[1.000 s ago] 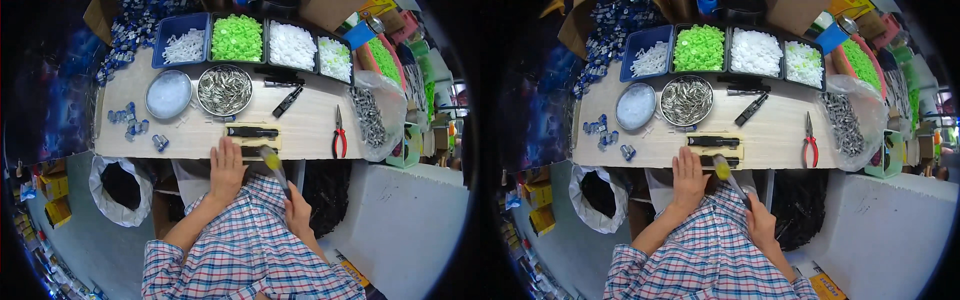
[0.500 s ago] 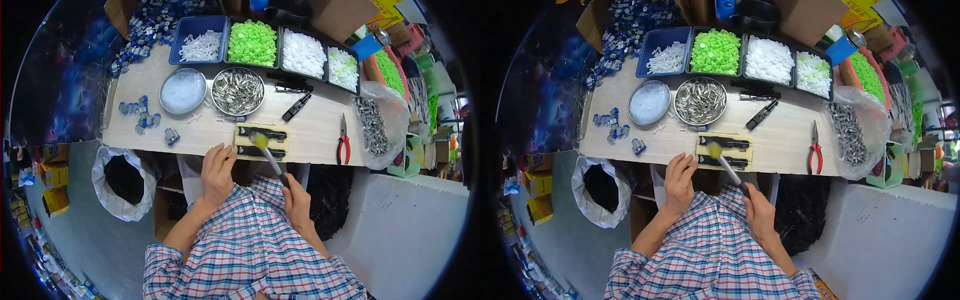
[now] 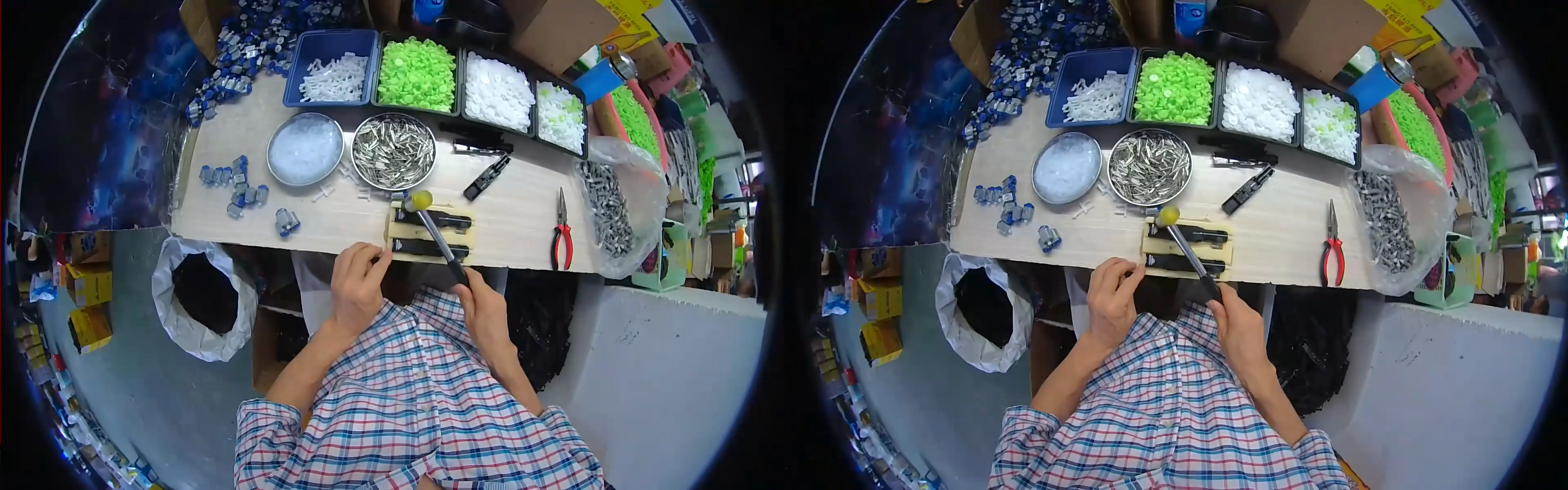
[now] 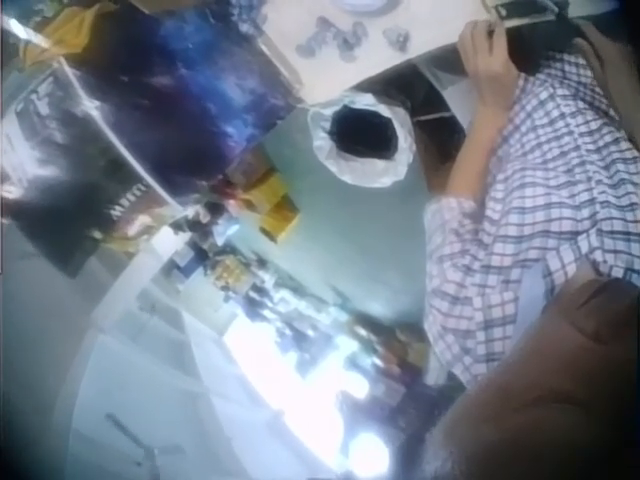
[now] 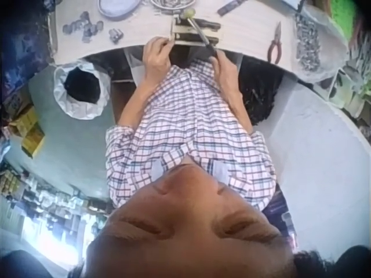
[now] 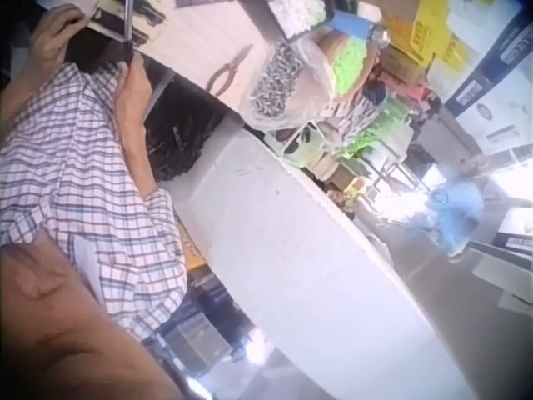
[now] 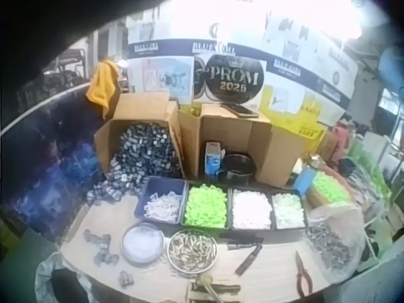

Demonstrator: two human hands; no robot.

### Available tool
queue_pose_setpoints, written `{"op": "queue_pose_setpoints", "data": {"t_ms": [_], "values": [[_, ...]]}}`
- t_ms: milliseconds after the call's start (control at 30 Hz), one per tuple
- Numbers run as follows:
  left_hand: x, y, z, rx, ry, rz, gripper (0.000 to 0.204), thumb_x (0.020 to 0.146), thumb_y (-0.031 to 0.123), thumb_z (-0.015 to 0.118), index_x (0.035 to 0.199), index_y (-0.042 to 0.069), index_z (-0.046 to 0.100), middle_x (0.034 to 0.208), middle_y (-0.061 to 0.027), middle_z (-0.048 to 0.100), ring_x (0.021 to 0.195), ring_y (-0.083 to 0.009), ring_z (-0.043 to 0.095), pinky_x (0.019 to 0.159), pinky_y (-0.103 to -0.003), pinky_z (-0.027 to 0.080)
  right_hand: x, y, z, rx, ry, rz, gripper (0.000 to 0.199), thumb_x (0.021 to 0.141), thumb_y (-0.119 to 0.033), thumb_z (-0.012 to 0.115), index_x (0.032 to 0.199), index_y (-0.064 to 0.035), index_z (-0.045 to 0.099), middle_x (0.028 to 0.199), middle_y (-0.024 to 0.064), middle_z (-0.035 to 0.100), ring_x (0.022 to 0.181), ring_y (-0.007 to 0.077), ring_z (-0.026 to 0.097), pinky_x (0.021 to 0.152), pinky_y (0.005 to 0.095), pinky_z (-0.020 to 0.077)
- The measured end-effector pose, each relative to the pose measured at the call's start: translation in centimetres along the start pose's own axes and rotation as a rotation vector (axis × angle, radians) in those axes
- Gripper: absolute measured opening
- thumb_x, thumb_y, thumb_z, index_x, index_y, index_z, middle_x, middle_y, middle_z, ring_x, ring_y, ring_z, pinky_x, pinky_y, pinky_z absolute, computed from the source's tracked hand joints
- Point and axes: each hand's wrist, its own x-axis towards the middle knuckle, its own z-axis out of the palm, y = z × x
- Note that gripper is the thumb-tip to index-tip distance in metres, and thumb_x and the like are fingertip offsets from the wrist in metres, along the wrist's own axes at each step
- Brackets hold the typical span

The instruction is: Manually assembling small metal and plastic components into black rectangular bases on a factory workbench.

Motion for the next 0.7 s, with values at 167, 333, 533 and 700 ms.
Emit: {"op": "queue_pose_setpoints", "data": {"t_ms": [167, 333, 533, 700], "values": [[-0.1, 0.1, 0.0, -0.011, 0.006, 0.002, 0.033, 0.071, -0.009, 0.065, 0.103, -0.004, 0.075, 0.092, -0.0133, 0.064, 0.094, -0.0314, 0.064, 0.080, -0.040, 0.052, -1.7, 1.6, 0.4, 0.112, 0.261, -0.044, 0.026, 0.105, -0.014, 0.059, 0.128, -0.0008, 0.060, 0.082, 0.0140, 0.062, 0.068, 0.0190, 0.058, 0.063, 0.0308, 0.0478], [-0.3, -0.1, 0.2, -0.025, 0.003, -0.008, 0.035, 0.073, -0.010, 0.065, 0.106, -0.004, 0.074, 0.091, -0.0130, 0.064, 0.093, -0.0312, 0.064, 0.080, -0.039, 0.051, -1.9, 4.0, 0.0, -0.004, 0.419, -0.031, 0.031, 0.104, -0.011, 0.058, 0.133, 0.0020, 0.058, 0.098, 0.0155, 0.066, 0.082, 0.0243, 0.063, 0.076, 0.0312, 0.0502], [-0.2, 0.0, 0.0, -0.024, -0.011, -0.005, 0.035, 0.073, -0.010, 0.065, 0.107, -0.004, 0.074, 0.090, -0.0128, 0.063, 0.092, -0.0313, 0.064, 0.080, -0.039, 0.051, 2.4, 7.9, -2.2, -0.269, 0.555, 0.148, 0.043, 0.097, -0.006, 0.064, 0.139, -0.0007, 0.058, 0.104, 0.0192, 0.058, 0.092, 0.0351, 0.061, 0.082, 0.0398, 0.0509], [-0.2, -0.1, 0.3, -0.034, -0.001, -0.005, 0.035, 0.073, -0.011, 0.065, 0.106, -0.004, 0.074, 0.090, -0.0130, 0.063, 0.092, -0.0313, 0.063, 0.080, -0.040, 0.051, 4.9, 10.4, -5.4, -0.376, 0.622, 0.063, 0.043, 0.096, -0.011, 0.065, 0.137, -0.0023, 0.059, 0.112, 0.0203, 0.058, 0.105, 0.0365, 0.060, 0.088, 0.0432, 0.0497]]}}
